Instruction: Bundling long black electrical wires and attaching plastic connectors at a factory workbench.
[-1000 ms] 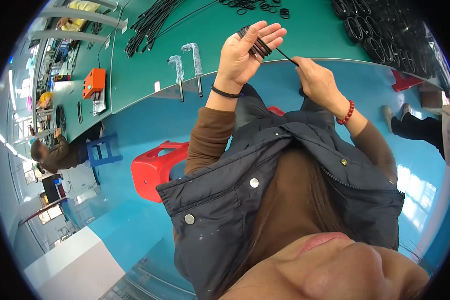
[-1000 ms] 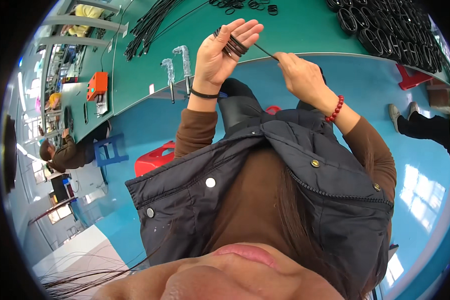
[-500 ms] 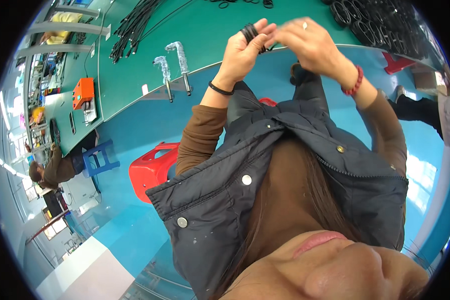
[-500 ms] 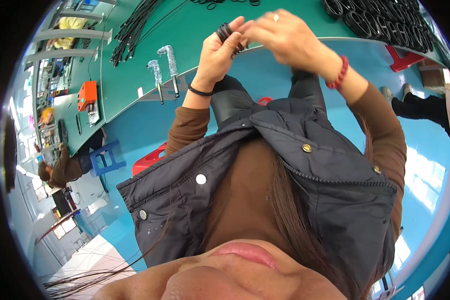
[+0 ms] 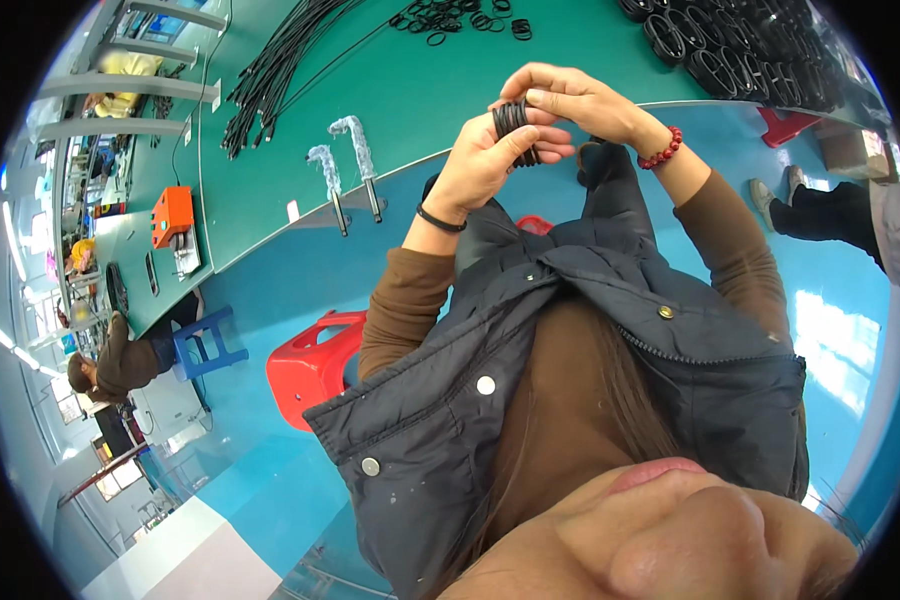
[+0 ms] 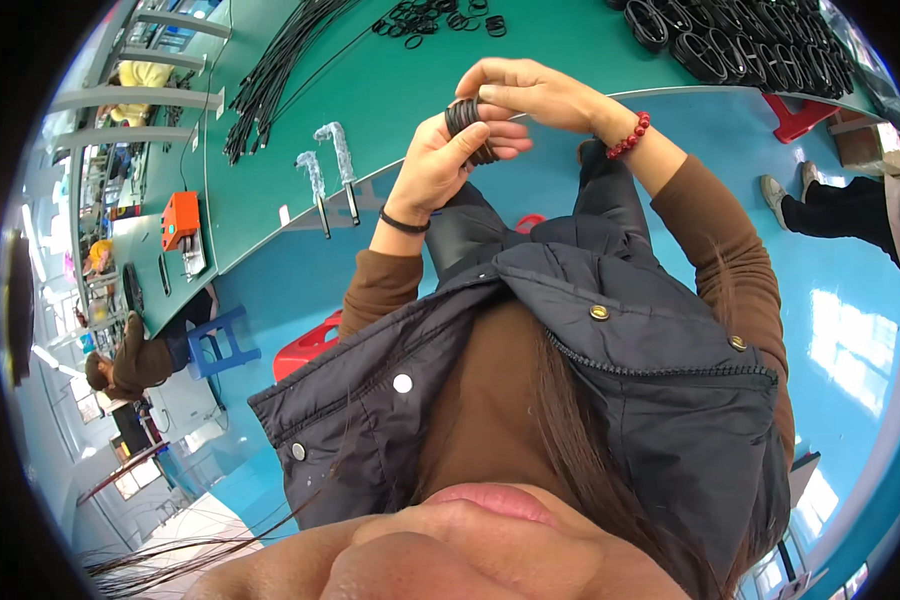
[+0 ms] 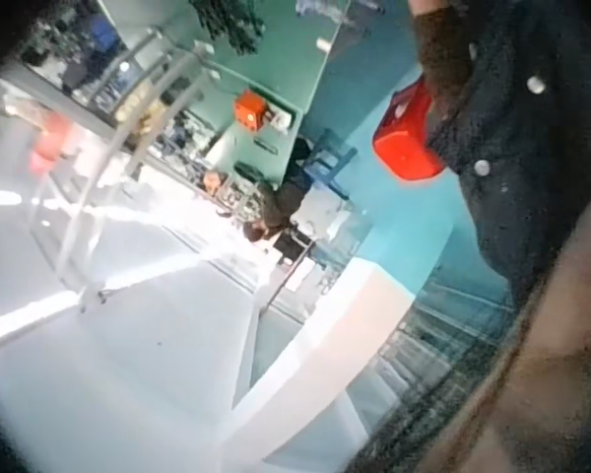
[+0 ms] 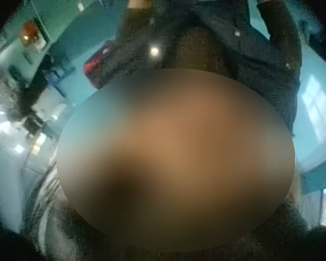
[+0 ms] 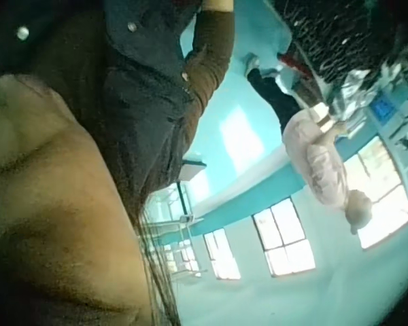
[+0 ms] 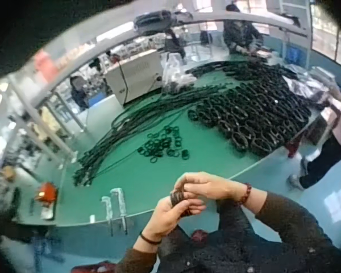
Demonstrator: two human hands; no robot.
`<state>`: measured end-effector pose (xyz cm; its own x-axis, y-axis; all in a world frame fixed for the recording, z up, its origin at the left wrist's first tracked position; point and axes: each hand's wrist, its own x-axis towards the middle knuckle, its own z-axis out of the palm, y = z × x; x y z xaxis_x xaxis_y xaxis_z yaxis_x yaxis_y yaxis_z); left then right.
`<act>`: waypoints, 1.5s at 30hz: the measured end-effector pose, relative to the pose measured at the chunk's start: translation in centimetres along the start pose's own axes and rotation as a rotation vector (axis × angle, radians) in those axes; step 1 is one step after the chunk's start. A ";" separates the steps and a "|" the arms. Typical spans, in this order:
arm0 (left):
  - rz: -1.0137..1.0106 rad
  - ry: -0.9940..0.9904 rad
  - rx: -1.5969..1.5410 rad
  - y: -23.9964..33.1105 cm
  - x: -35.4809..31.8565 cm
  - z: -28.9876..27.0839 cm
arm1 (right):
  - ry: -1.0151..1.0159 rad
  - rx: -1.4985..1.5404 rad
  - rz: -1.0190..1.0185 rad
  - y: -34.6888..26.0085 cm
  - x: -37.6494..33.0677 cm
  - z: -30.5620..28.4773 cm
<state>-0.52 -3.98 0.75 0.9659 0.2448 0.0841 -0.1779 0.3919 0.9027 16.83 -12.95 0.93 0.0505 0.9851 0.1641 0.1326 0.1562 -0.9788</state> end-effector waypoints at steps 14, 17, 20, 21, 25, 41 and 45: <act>-0.031 0.015 0.399 -0.4 1.3 0.3 | -0.032 0.662 0.327 -1.5 -0.9 2.3; 0.097 0.068 0.507 -1.3 1.6 -0.1 | 0.033 0.399 0.351 -0.9 -0.5 2.5; 0.035 0.086 0.408 -1.7 1.1 0.0 | 0.078 0.372 0.352 -0.6 -1.0 2.5; 0.019 0.072 0.377 -1.9 1.2 -0.2 | 0.060 0.372 0.348 -0.5 -1.1 2.4; 0.065 0.082 0.230 -3.0 0.7 0.2 | 0.086 0.290 0.301 0.1 -1.1 2.6; 0.111 0.253 0.911 -0.1 0.4 1.2 | 0.315 -0.021 0.103 -1.5 -1.6 2.5; 0.149 0.185 1.036 0.7 0.5 1.4 | 0.385 -0.208 0.006 -0.6 -1.5 3.1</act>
<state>0.10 -4.85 1.98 0.8885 0.3930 0.2369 0.0388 -0.5788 0.8145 13.64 -14.31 0.90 0.4119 0.8816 0.2306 0.3255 0.0940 -0.9409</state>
